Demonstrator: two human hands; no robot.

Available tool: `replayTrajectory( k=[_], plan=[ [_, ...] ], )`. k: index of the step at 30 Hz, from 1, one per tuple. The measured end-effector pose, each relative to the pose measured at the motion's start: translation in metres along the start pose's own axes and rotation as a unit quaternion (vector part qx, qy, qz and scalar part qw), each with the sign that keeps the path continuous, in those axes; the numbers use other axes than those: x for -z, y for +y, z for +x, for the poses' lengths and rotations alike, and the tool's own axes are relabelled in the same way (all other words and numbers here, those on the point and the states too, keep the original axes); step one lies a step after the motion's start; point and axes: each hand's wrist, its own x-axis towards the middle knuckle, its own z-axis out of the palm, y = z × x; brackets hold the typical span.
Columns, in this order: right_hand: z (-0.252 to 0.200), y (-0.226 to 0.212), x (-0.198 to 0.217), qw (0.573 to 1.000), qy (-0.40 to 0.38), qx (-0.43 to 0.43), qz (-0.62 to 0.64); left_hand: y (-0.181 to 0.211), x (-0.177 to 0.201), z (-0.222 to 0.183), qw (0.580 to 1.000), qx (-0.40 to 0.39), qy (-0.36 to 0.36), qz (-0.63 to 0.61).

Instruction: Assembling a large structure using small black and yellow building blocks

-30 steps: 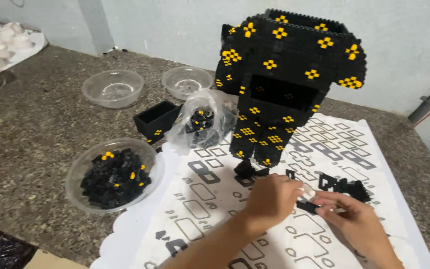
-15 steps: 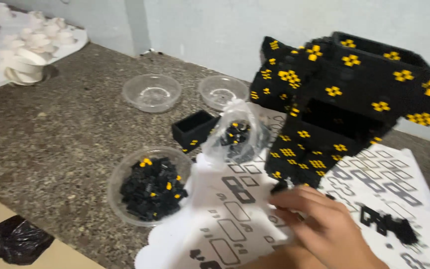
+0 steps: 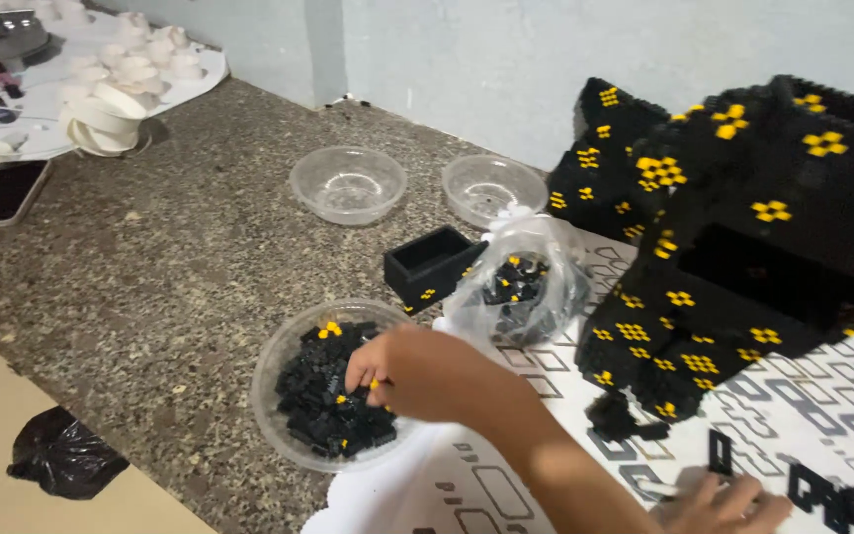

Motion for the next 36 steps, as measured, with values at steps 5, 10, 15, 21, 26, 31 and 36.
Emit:
replayTrajectory(
  k=[5, 10, 15, 21, 26, 31, 36],
  plan=[
    [-0.012, -0.022, 0.005, 0.998, -0.032, -0.045, 0.006, -0.001, -0.002, 0.010, 0.967, -0.005, 0.176, 0.184],
    [-0.011, -0.005, -0.005, 0.999, 0.025, 0.014, 0.019, -0.007, 0.006, 0.006, 0.967, -0.035, 0.181, 0.174],
    [-0.010, 0.004, -0.008, 0.997, 0.065, 0.018, 0.036, -0.014, 0.008, 0.001, 0.986, -0.154, 0.050, 0.047],
    [-0.009, 0.003, -0.005, 0.989, 0.132, 0.048, 0.043, -0.011, 0.009, 0.003, 0.992, -0.078, 0.093, 0.044],
    [-0.016, 0.000, -0.002, 0.969, 0.193, 0.053, 0.142, -0.007, -0.008, 0.000, 0.993, -0.042, 0.100, 0.042],
    [-0.021, -0.006, 0.006, 0.964, 0.195, -0.008, 0.180, -0.013, -0.032, -0.003, 0.992, -0.039, 0.084, -0.085],
    [-0.017, -0.002, 0.002, 0.967, 0.219, 0.025, 0.128, -0.028, -0.034, -0.004, 0.971, -0.209, 0.105, 0.051]
  ],
)
